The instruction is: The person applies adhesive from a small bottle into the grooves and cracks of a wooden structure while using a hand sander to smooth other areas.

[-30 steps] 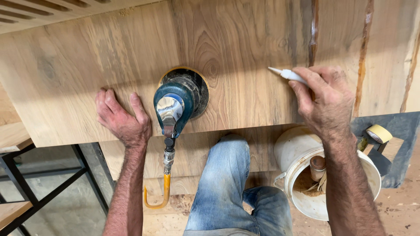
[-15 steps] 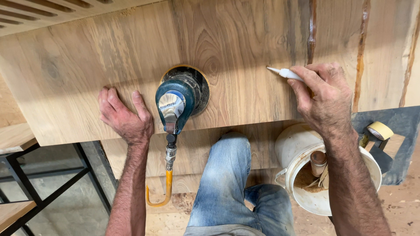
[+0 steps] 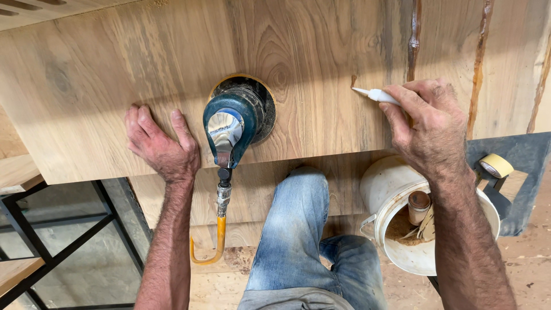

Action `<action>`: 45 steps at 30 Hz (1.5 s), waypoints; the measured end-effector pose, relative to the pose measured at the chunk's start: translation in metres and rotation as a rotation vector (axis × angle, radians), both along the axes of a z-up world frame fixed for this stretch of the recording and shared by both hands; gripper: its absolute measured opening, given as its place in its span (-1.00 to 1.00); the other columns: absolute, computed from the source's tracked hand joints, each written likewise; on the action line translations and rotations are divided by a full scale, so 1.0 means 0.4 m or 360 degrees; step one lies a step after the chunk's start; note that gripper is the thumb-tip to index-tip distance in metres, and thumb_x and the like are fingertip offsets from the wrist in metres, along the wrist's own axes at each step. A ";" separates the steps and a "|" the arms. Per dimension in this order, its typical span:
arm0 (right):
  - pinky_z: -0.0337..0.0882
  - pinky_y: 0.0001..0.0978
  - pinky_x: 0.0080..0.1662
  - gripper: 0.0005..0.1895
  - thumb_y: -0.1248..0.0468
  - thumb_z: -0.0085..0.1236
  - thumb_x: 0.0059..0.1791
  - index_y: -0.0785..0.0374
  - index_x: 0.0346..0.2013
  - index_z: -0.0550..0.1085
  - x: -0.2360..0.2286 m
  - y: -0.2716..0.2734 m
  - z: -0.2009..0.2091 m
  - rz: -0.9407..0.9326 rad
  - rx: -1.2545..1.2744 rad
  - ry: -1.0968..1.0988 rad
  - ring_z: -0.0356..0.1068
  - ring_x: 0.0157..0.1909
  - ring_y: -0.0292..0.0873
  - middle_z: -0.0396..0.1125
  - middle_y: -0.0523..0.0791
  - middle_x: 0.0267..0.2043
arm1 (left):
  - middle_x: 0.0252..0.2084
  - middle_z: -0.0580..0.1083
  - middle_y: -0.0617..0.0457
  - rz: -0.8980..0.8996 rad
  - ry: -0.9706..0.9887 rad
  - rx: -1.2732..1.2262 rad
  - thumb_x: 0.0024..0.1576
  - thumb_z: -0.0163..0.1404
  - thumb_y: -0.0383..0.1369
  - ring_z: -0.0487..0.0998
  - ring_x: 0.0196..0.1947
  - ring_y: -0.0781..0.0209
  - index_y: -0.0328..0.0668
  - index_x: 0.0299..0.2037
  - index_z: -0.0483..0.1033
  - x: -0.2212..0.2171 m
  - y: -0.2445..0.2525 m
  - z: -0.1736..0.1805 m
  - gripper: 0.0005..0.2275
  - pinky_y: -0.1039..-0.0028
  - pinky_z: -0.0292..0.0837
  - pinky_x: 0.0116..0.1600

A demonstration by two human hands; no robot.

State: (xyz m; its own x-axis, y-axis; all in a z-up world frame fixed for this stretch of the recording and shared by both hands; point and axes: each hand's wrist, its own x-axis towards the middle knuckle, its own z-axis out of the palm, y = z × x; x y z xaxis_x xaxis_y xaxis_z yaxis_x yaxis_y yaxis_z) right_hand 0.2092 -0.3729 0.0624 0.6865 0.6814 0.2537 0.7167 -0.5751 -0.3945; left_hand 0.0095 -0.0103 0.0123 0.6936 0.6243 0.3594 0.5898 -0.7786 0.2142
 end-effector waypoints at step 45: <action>0.40 -0.18 0.00 -0.79 0.38 0.34 0.06 0.33 -0.01 0.60 -0.115 -0.078 0.061 0.0177 -0.0156 0.0158 0.34 -0.20 -0.01 0.40 -0.03 -0.14 | 0.22 0.29 -0.22 0.0008 0.0007 0.0000 0.31 -0.09 -0.15 0.27 0.25 -0.21 -0.36 0.13 0.31 -0.005 0.000 -0.006 -0.61 -0.03 0.18 0.22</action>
State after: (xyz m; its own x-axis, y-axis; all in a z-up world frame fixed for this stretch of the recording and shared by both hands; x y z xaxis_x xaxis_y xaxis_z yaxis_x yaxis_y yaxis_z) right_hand 0.1632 -0.4040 0.0868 0.6239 0.7726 0.1172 0.7384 -0.5337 -0.4122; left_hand 0.0075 -0.0104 0.0098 0.6922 0.6276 0.3563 0.5945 -0.7758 0.2116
